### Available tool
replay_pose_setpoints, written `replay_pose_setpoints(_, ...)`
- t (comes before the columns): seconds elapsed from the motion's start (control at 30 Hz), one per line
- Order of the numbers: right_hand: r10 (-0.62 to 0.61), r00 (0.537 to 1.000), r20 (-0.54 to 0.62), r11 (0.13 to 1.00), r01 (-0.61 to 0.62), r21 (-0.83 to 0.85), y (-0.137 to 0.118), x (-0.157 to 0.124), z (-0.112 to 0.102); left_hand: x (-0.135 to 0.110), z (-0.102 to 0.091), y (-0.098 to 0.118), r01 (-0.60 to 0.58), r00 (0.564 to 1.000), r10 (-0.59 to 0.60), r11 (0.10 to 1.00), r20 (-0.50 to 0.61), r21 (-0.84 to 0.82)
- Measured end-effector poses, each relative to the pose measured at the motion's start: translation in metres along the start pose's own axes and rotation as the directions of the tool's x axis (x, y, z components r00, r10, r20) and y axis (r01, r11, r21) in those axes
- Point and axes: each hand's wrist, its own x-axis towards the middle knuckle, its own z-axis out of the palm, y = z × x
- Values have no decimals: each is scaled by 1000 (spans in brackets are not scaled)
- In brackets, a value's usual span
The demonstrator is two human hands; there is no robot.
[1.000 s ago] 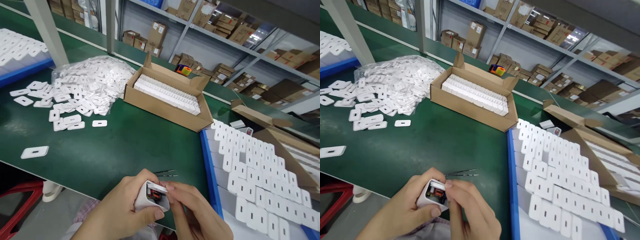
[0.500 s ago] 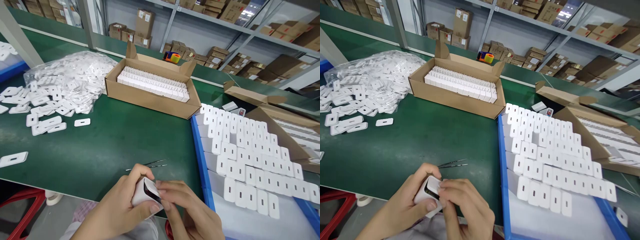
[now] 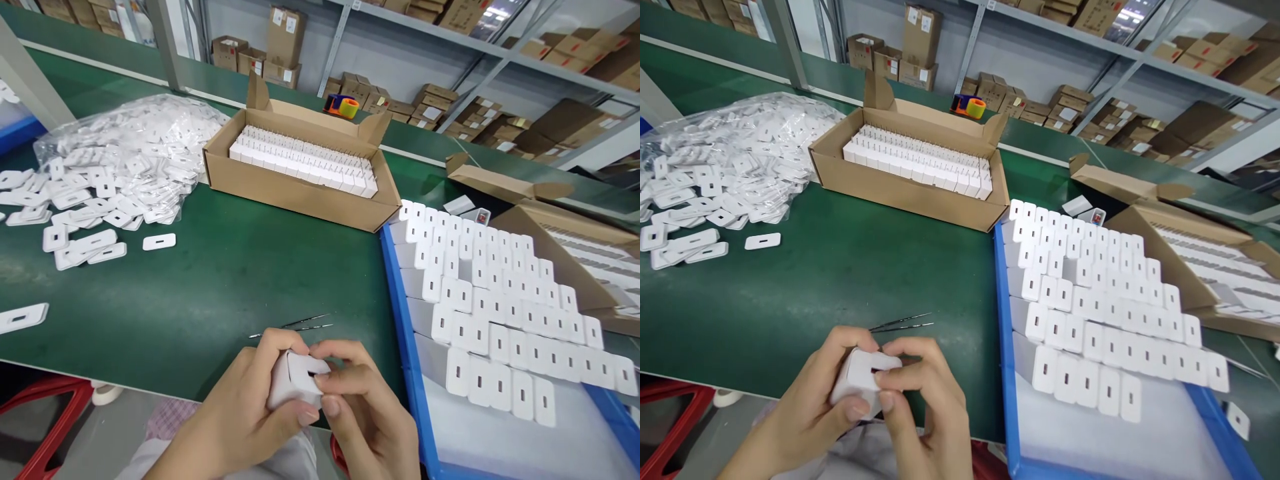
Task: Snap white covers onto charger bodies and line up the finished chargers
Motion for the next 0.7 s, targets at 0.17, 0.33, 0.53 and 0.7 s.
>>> replay_pose_setpoints(0.17,176,981,78,964,-188,190,-3,3,0,0,-2,-4,-85,996,86,995,-26,45)
replay_pose_setpoints(0.33,11,1000,0,1000,-11,-19,-7,-2,4,0,0,-6,-71,994,68,997,-83,-40)
replay_pose_setpoints(0.53,-121,989,-81,978,105,-178,-4,-5,18,-1,7,3,94,975,-135,970,-179,-223)
replay_pose_setpoints(0.7,-138,985,-107,988,130,-83,0,-4,24,1,10,3,49,949,-118,971,-291,-232)
